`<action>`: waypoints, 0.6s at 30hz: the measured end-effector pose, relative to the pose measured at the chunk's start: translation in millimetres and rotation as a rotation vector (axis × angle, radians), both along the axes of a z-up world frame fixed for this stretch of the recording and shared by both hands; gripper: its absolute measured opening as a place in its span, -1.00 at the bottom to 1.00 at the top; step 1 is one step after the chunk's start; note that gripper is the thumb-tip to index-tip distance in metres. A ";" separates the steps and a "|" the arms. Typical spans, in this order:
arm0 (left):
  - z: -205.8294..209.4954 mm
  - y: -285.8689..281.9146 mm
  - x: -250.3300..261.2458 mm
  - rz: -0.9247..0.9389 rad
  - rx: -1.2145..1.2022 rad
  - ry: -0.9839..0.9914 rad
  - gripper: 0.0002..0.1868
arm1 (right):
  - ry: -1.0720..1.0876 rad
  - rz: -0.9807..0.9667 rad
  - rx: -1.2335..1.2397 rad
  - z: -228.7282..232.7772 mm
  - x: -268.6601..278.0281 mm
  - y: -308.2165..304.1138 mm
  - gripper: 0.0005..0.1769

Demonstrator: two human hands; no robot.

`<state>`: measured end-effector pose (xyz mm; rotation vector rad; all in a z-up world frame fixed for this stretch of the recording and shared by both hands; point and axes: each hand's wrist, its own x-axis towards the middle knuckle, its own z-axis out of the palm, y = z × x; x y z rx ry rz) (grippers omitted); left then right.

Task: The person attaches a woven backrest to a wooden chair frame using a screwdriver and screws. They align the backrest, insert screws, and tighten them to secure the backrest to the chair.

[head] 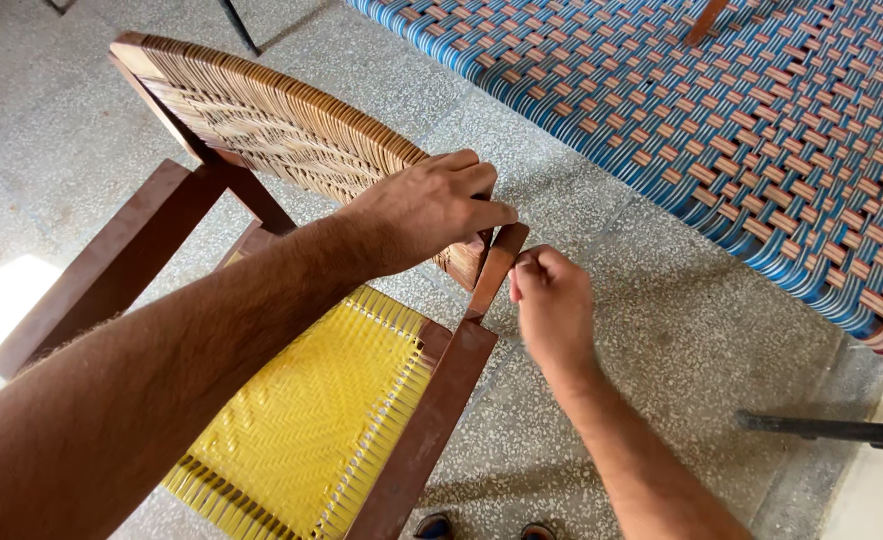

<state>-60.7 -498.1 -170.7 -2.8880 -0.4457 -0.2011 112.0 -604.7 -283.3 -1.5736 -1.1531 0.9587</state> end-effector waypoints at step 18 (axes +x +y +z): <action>-3.2 -2.6 -0.5 0.041 0.027 -0.003 -0.63 | -0.394 0.083 0.325 6.5 1.5 -9.4 -0.83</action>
